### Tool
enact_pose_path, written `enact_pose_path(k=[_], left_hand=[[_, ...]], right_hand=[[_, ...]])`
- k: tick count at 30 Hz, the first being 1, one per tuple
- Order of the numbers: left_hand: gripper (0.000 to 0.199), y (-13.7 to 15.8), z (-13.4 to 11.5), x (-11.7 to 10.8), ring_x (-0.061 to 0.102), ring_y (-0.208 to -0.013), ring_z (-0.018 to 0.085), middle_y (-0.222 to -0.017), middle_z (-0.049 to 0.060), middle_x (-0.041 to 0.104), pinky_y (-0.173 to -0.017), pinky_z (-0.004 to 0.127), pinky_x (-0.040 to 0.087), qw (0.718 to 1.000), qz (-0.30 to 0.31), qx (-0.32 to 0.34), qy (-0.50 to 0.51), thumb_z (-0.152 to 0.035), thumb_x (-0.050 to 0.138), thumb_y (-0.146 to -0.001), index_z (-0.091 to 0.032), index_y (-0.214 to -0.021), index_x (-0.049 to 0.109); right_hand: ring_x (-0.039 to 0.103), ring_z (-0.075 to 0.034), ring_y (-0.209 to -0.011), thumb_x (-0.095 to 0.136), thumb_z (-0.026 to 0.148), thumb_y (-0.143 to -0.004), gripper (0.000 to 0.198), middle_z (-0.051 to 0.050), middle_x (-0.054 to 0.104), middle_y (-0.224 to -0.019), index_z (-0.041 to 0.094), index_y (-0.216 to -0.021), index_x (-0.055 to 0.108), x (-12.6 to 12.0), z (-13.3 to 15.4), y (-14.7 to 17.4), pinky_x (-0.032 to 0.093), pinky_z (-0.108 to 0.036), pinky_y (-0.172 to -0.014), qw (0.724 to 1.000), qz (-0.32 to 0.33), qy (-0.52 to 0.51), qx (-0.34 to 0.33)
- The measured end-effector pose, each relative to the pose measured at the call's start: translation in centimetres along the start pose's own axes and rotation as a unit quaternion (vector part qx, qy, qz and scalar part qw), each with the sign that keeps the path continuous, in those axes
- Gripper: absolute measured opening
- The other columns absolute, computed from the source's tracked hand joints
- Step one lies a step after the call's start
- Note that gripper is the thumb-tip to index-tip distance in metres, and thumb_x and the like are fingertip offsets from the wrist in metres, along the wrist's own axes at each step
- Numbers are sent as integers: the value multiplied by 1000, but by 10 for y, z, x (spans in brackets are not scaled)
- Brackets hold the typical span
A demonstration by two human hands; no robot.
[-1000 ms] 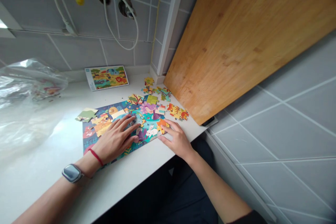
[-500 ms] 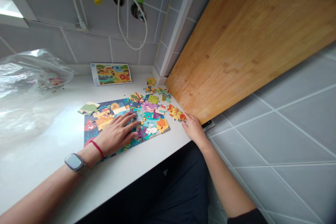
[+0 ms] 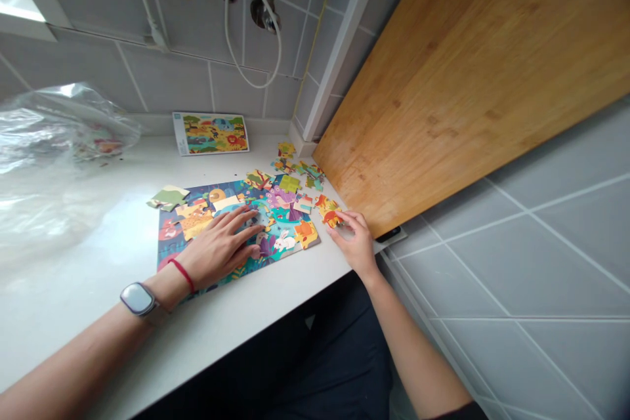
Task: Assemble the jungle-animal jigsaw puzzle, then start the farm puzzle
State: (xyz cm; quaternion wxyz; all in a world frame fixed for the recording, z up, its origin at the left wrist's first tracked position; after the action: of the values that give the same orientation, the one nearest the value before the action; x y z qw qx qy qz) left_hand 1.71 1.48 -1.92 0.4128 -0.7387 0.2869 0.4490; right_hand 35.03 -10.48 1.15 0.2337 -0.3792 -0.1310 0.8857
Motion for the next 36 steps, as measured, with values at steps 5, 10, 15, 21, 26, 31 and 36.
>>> enact_pose_path(k=[5,10,15,21,26,31,36], left_hand=[[51,1,1,0,44,-151,39,-156,15,55,-118,59,45,1000,3,1,-2,-53,37,-111,-25,-141,67],[51,0,-1,-2,43,-151,39,-157,14,55,-119,59,43,1000,8,-14,14,-54,39,-110,-26,-141,67],[53,0,-2,-3,43,-151,40,-156,16,55,-118,61,44,1000,14,-16,21,-56,38,-110,-25,-141,67],[55,0,-1,-2,45,-149,40,-154,17,57,-117,61,45,1000,10,-13,25,-57,36,-110,-24,-143,67],[54,0,-1,-1,44,-150,39,-156,16,56,-118,60,44,1000,8,-14,16,-56,37,-110,-25,-143,66],[54,0,-1,-1,44,-150,39,-155,16,56,-118,60,44,1000,9,-10,15,-56,37,-110,-25,-143,66],[52,1,0,0,44,-151,39,-155,15,56,-118,60,44,1000,3,-8,20,-55,40,-110,-26,-144,66]], right_hand=[[69,-25,-110,85,34,-84,31,-9,67,-115,25,-114,81,40,27,-1,60,-40,-99,999,19,-40,6],[66,-27,-111,88,30,-82,24,-9,67,-110,24,-105,81,69,39,0,55,-44,-104,999,15,26,11],[66,-28,-108,86,33,-85,20,-9,68,-107,24,-101,80,72,41,2,55,-45,-101,997,23,72,9],[66,-29,-108,82,35,-88,24,-10,67,-109,23,-110,82,71,42,4,56,-47,-102,995,19,96,-7],[66,-28,-106,82,34,-89,25,-11,68,-109,23,-112,82,72,44,6,56,-46,-100,993,15,111,-23],[66,-29,-107,82,29,-88,24,-11,73,-108,20,-111,81,70,47,3,55,-45,-101,993,-6,106,-52],[67,-29,-109,81,33,-89,21,-11,77,-108,22,-107,81,72,56,2,54,-45,-102,993,-26,96,-63]])
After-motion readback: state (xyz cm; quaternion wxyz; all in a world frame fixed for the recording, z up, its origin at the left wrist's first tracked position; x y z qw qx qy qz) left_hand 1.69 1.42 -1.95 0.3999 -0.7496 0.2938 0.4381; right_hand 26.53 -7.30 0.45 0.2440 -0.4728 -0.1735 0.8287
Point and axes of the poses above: each hand's wrist, its own y-axis away from the middle knuckle, its own x-axis out of the palm, z = x × y, the point moved 1 cm from there along -y, towards the middle knuckle
